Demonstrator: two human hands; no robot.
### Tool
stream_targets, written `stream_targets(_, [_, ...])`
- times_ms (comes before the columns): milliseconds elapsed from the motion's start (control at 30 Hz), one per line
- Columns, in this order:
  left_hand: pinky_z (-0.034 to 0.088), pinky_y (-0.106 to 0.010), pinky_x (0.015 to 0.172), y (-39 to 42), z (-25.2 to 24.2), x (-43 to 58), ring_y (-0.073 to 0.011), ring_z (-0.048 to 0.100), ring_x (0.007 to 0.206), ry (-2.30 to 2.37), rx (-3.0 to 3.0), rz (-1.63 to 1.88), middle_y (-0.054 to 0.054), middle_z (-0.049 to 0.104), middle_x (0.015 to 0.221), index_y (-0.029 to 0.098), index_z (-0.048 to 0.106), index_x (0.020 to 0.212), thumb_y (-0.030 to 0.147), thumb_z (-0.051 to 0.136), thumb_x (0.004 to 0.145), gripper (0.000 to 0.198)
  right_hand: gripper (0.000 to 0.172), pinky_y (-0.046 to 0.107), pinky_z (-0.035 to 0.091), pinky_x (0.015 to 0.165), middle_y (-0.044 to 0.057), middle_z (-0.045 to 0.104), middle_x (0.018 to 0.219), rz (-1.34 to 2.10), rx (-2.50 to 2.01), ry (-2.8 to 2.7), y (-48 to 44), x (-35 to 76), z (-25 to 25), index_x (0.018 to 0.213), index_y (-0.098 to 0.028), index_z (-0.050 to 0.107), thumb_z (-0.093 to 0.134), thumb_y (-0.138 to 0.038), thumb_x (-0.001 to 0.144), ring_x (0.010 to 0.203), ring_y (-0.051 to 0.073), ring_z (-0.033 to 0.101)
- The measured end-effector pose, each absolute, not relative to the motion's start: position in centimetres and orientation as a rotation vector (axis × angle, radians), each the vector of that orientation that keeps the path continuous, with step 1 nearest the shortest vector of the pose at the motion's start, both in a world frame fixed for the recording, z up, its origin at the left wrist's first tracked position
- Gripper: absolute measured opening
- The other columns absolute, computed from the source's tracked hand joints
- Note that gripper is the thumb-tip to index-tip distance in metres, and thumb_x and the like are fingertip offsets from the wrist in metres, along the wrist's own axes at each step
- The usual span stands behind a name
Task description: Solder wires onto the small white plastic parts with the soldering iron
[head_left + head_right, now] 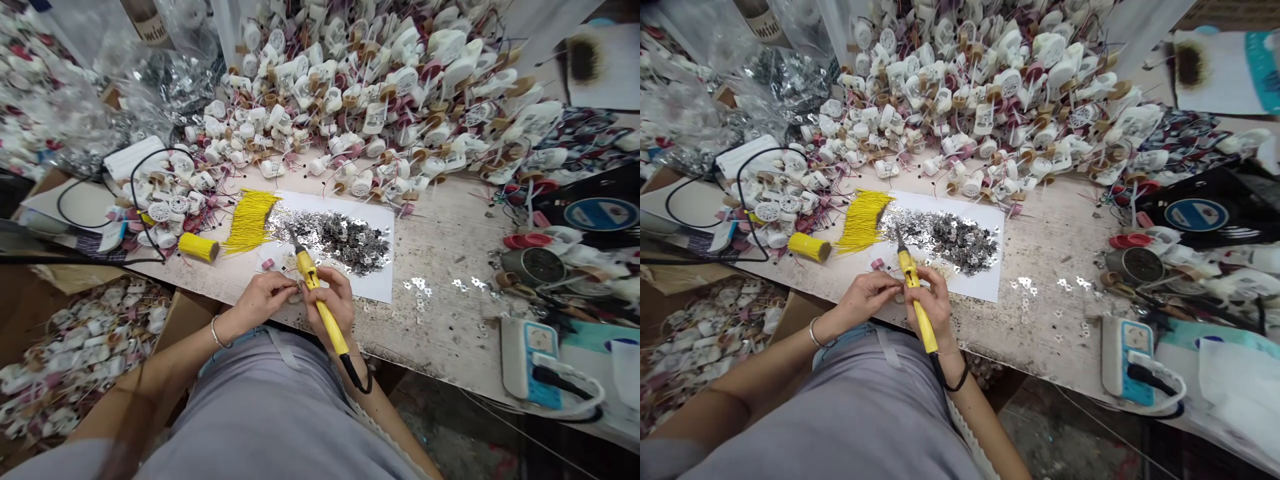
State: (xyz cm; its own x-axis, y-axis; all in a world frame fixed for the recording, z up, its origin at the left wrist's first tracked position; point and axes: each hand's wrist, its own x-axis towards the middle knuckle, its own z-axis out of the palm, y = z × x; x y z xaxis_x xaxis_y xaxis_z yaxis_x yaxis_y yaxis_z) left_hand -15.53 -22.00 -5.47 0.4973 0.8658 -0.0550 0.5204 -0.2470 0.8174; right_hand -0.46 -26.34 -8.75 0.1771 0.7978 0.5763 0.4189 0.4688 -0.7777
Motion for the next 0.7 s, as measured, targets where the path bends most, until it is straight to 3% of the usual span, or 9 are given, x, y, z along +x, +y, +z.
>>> stream_targets(233, [0.049, -0.025, 0.069, -22.5, -5.8, -16.2, -0.0149, 0.064, 0.072, 1.209, 1.690, 0.537, -0.005, 0.071, 0.079, 0.016, 0.072, 0.085, 0.022, 0.061, 0.083, 0.013, 0.020, 0.033, 0.062, 0.072, 0.005, 0.055, 0.113, 0.330, -1.171, -1.350, -27.4, 0.3, -7.8, 0.080, -0.022, 0.057, 0.064, -0.004, 0.074, 0.097, 0.018, 0.063])
stream_targets(333, [0.049, -0.030, 0.081, -22.8, -5.9, -16.5, -0.0170, 0.063, 0.083, 1.259, 1.744, 0.554, -0.005, 0.071, 0.086, 0.018, 0.072, 0.083, 0.024, 0.062, 0.082, 0.012, 0.038, 0.036, 0.062, 0.076, 0.007, 0.062, 0.107, 0.275, -1.157, -1.414, -28.4, 1.3, -7.5, 0.107, -0.022, 0.059, 0.065, -0.005, 0.073, 0.097, 0.021, 0.064])
stream_targets(433, [0.037, -0.044, 0.101, -22.9, -5.8, -16.7, -0.0232, 0.056, 0.107, 1.288, 1.965, 0.493, -0.006, 0.068, 0.106, 0.021, 0.073, 0.078, 0.022, 0.066, 0.079, 0.007, 0.054, 0.039, 0.061, 0.082, 0.010, 0.062, 0.118, 0.242, -1.139, -1.525, -30.0, 2.7, -7.2, 0.124, -0.020, 0.055, 0.062, -0.003, 0.074, 0.106, 0.024, 0.063])
stream_targets(567, [0.035, -0.048, 0.100, -22.2, -5.3, -16.5, -0.0252, 0.056, 0.109, 1.381, 1.921, 0.195, -0.004, 0.070, 0.106, 0.023, 0.073, 0.077, 0.021, 0.066, 0.078, 0.007, 0.067, 0.039, 0.061, 0.083, 0.010, 0.061, 0.124, 0.396, -1.113, -1.588, -32.6, 4.5, -6.0, 0.136, -0.019, 0.044, 0.058, -0.001, 0.073, 0.108, 0.024, 0.064])
stream_targets(700, [0.038, -0.041, 0.098, -21.4, -4.9, -16.1, -0.0232, 0.059, 0.105, 1.422, 1.822, 0.154, -0.003, 0.071, 0.102, 0.021, 0.072, 0.071, 0.020, 0.068, 0.075, 0.006, 0.043, 0.036, 0.062, 0.079, 0.011, 0.065, 0.118, 0.478, -1.140, -1.639, -34.3, 5.5, -4.9, 0.113, -0.016, 0.061, 0.059, -0.003, 0.072, 0.101, 0.024, 0.067])
